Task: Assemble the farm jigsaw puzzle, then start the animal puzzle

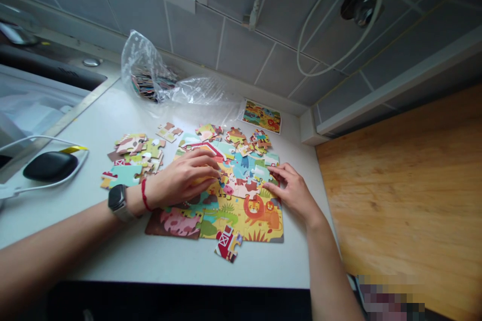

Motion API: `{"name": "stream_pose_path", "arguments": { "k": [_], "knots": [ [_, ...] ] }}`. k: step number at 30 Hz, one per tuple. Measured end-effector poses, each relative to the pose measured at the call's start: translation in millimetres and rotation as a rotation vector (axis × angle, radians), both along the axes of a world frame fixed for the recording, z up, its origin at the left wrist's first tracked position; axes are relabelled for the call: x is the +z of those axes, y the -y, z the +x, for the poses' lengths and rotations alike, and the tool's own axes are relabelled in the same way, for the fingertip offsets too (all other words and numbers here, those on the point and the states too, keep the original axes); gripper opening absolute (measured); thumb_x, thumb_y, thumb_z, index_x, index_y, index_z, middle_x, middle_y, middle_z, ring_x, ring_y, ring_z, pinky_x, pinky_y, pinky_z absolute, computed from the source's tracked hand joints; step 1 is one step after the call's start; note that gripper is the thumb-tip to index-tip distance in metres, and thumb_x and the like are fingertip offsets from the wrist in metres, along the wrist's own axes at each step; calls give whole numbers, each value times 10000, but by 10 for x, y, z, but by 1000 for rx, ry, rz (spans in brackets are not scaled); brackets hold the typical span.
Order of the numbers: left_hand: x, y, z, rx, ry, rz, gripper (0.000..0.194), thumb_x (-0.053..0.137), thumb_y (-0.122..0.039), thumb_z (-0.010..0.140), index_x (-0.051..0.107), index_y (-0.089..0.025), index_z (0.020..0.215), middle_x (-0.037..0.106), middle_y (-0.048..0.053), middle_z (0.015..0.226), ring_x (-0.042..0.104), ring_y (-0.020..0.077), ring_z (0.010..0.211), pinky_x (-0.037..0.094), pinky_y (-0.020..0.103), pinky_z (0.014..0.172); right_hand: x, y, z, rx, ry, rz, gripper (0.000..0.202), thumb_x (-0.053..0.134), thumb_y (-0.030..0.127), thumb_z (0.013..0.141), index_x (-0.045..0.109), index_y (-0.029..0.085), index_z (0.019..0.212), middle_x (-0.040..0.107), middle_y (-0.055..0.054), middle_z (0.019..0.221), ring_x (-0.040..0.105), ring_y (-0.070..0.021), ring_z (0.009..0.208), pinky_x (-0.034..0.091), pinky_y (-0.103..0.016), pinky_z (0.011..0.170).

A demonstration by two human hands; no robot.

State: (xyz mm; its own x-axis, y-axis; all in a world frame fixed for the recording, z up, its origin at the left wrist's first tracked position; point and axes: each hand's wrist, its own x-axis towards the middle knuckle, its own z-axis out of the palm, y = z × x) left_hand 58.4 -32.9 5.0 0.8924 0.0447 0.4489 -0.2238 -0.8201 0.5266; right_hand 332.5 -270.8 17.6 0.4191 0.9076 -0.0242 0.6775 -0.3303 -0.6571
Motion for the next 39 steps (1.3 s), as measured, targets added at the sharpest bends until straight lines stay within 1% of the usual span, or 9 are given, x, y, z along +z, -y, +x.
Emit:
{"name": "stream_pose_path", "arguments": {
  "k": [7, 11, 15, 18, 21, 24, 28, 32, 39],
  "knots": [
    [-133, -45, 2, 142, -50, 126, 352, 610, -304, 1069, 660, -253, 1414, 630, 103, 1520, 451, 349, 1535, 473, 626, 1225, -15, 8, 13, 48, 103, 140, 298, 839, 404, 876, 782, 239, 1117, 712, -82, 1117, 720, -241, 972, 615, -373, 894],
    [-157, -34, 27, 126, -38, 108, 377, 609, -316, 1069, 637, -254, 1440, 678, 95, 1454, 505, 328, 1500, 478, 606, 1233, -40, -53, -19, 119, 220, 308, 83, 723, 301, 976, 768, 255, 924, 772, -60, 950, 729, -243, 946, 603, -387, 897],
    [-158, -39, 40, 111, -15, 73, 344, 603, -295, 1070, 659, -249, 1406, 698, 99, 1415, 551, 307, 1454, 490, 591, 1223, -69, -115, -81, 96, 151, 206, 145, 701, 337, 995, 786, 246, 1069, 768, -81, 1050, 727, -240, 916, 612, -384, 842],
    [-180, -57, 40, 106, -10, 64, 303, 604, -301, 1073, 688, -245, 1359, 702, 97, 1410, 556, 305, 1448, 488, 594, 1221, -40, -112, -92, 85, 96, 81, 301, 772, 411, 938, 785, 236, 1183, 729, -104, 1186, 722, -261, 1032, 614, -378, 856],
    [-217, -70, 37, 111, -22, 68, 274, 626, -322, 1066, 716, -245, 1314, 700, 92, 1418, 523, 317, 1486, 462, 601, 1240, 27, -104, -83, 91, 88, -16, 306, 821, 418, 880, 797, 235, 1125, 706, -101, 1200, 704, -279, 1112, 601, -377, 893],
    [-245, -66, 28, 120, -50, 80, 313, 677, -362, 1042, 719, -266, 1338, 665, 90, 1483, 479, 340, 1527, 443, 607, 1249, 85, -123, -103, 86, 85, -62, 239, 810, 379, 871, 768, 231, 1053, 710, -83, 1119, 708, -258, 1020, 587, -379, 894],
    [-237, -37, 18, 82, -85, 119, 450, 765, -507, 974, 714, -304, 1372, 619, 90, 1553, 488, 395, 1515, 433, 644, 1236, 117, -179, -176, 64, 116, -64, 185, 803, 333, 854, 701, 235, 973, 714, -48, 987, 678, -222, 855, 576, -360, 820],
    [-207, -9, 19, 63, -101, 162, 473, 739, -587, 968, 746, -274, 1324, 617, 127, 1549, 492, 443, 1494, 439, 673, 1207, 110, -330, -226, 103, 127, -22, 159, 771, 312, 880, 714, 237, 1009, 723, -55, 1017, 669, -207, 813, 572, -342, 767],
    [-221, -22, 19, 67, -68, 180, 481, 740, -599, 962, 749, -261, 1305, 637, 133, 1508, 558, 383, 1409, 433, 591, 1220, 44, -820, -166, 212, 93, -6, 301, 717, 360, 932, 782, 258, 1208, 707, -101, 1187, 701, -218, 905, 608, -328, 719]
  ]
}}
